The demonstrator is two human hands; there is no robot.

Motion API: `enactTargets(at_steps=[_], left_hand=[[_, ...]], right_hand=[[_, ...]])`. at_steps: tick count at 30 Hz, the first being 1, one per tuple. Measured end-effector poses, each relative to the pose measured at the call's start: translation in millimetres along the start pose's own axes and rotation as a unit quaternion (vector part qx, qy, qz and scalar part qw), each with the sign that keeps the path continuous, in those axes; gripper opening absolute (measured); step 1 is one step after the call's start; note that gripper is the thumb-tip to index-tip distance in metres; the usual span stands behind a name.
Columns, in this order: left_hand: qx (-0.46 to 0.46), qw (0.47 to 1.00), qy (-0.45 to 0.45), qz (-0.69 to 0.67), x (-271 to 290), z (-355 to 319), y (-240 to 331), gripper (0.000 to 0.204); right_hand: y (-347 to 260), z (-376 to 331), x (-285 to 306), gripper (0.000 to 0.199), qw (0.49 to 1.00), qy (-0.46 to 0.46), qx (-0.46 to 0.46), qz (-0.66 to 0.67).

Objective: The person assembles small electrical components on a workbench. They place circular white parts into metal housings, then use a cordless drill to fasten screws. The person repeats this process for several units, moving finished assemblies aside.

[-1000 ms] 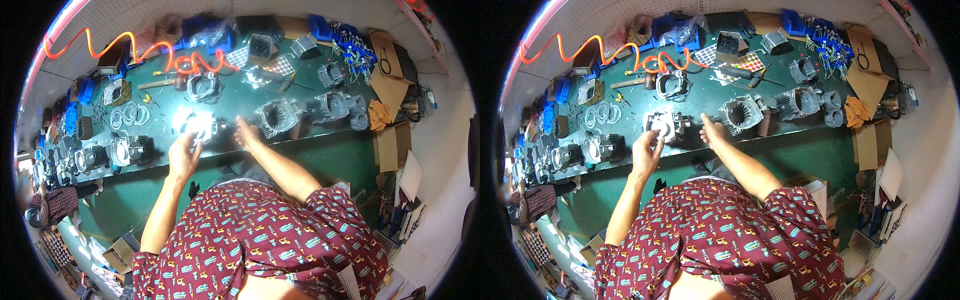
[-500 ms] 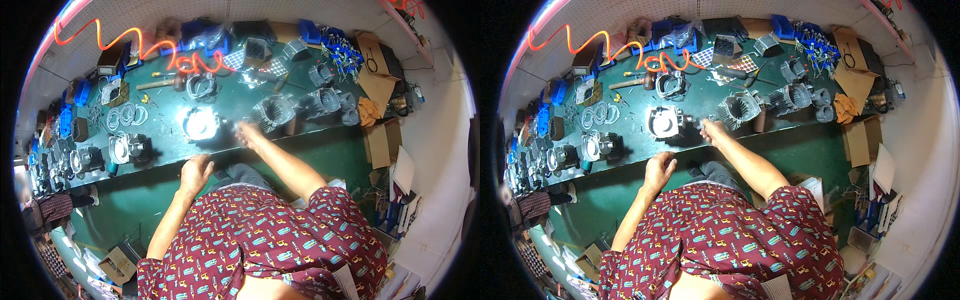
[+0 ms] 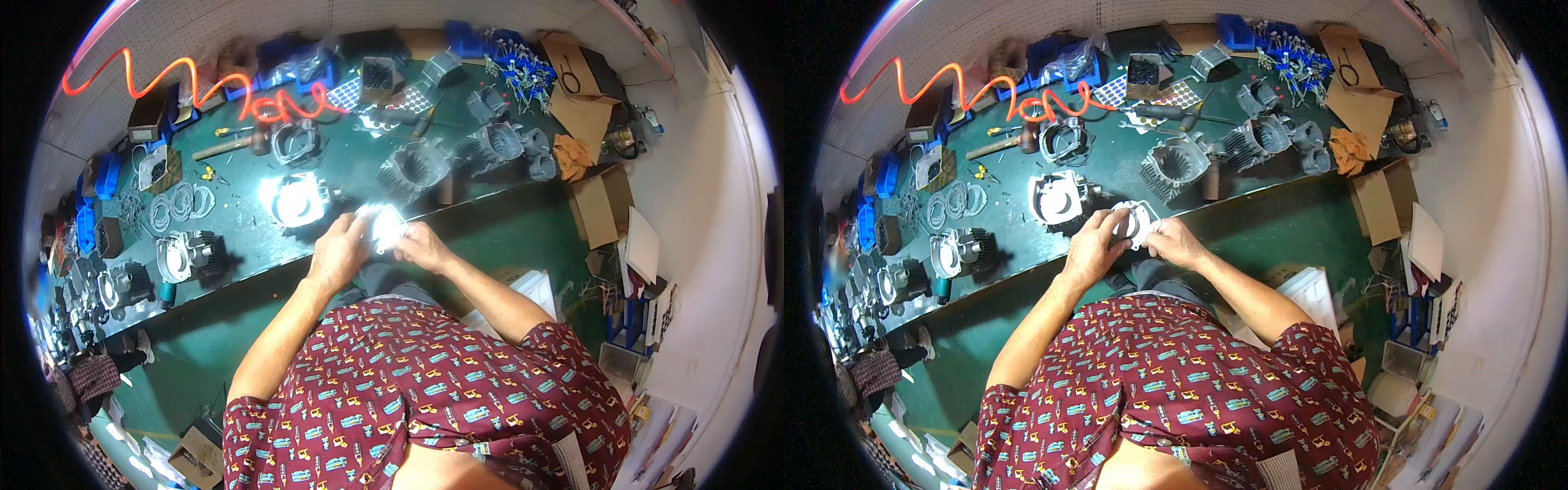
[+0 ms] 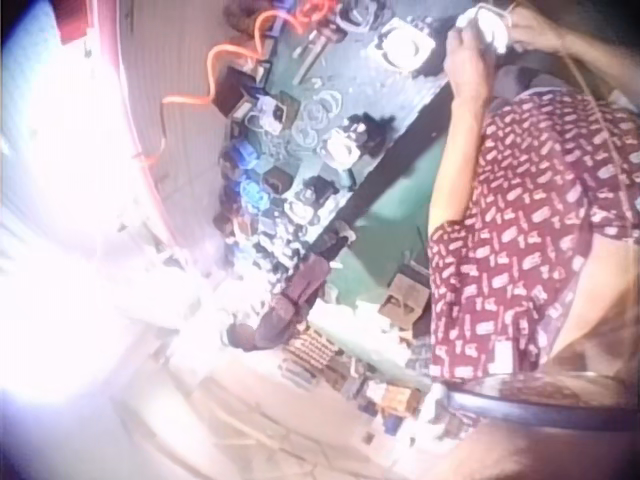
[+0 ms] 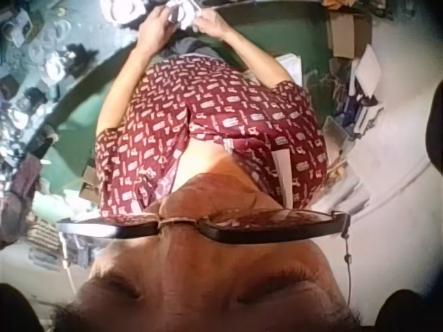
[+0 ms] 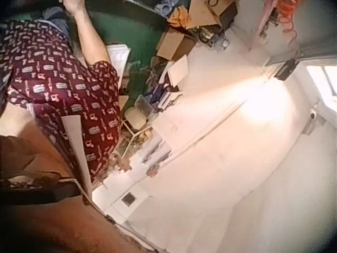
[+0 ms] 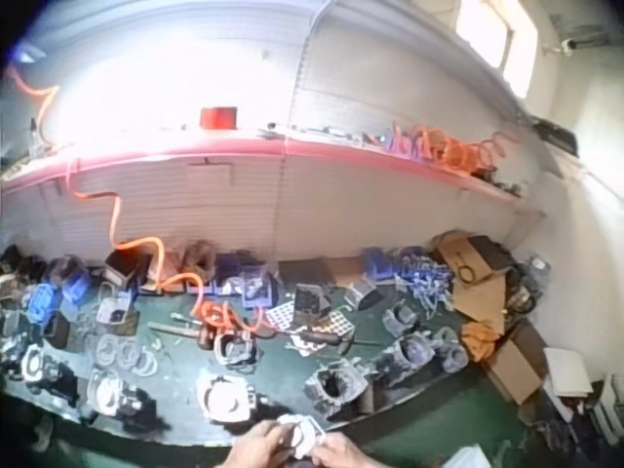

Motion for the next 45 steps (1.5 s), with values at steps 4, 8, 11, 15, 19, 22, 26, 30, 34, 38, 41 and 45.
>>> enactTargets(at_steps=[4,8,11,15,19,22,26,30,34,38,41,45], left_hand=[[-0.017,1.000,0.008,0.003,8,6,25,0.063],[-0.014,0.999,0.031,0.006,15,15,42,0.059],[0.013,0.997,0.072,-0.007,16,16,43,0.058],[0.058,0.990,0.130,-0.004,9,4,28,0.054],[0.129,0.969,0.211,0.023,-5,-10,17,0.050],[0.155,0.958,0.239,0.038,-17,-16,18,0.050],[0.160,0.948,0.272,0.040,-24,-3,26,0.047],[0.195,0.934,0.298,-0.005,-23,1,40,0.046],[0.195,0.919,0.342,-0.019,-5,-6,60,0.047],[0.201,0.903,0.380,0.008,28,-36,81,0.049],[0.226,0.887,0.402,0.036,51,-64,83,0.048],[0.197,0.876,0.441,-0.003,76,-95,64,0.046]], right_hand=[[-21,-12,19,0.025,0.999,-0.030,0.025,-0.012],[-26,-8,37,0.026,0.995,-0.089,0.044,-0.027],[-32,-3,44,0.030,0.990,-0.141,0.023,-0.016],[-17,13,70,0.031,0.994,-0.096,0.014,0.044],[-9,19,106,0.027,0.997,-0.028,0.032,0.065],[-1,20,125,0.020,0.994,-0.018,0.031,0.101],[9,30,150,0.020,0.994,-0.019,0.026,0.103],[11,39,164,0.018,0.991,-0.022,0.045,0.125],[-5,51,175,0.016,0.988,-0.023,0.059,0.143],[-21,65,166,0.019,0.985,-0.017,0.078,0.156],[-46,74,147,0.019,0.986,-0.027,0.080,0.144],[-77,81,106,0.017,0.980,-0.061,0.100,0.162]])
Point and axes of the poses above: each hand's wrist, its own z-axis towards the middle knuckle, its own x-axis out of the back of the hand, y = z × x, the point moved 6 cm from there along z, towards the middle knuckle, and after that the axes turned 12 degrees about -z, right-handed, at the moved point
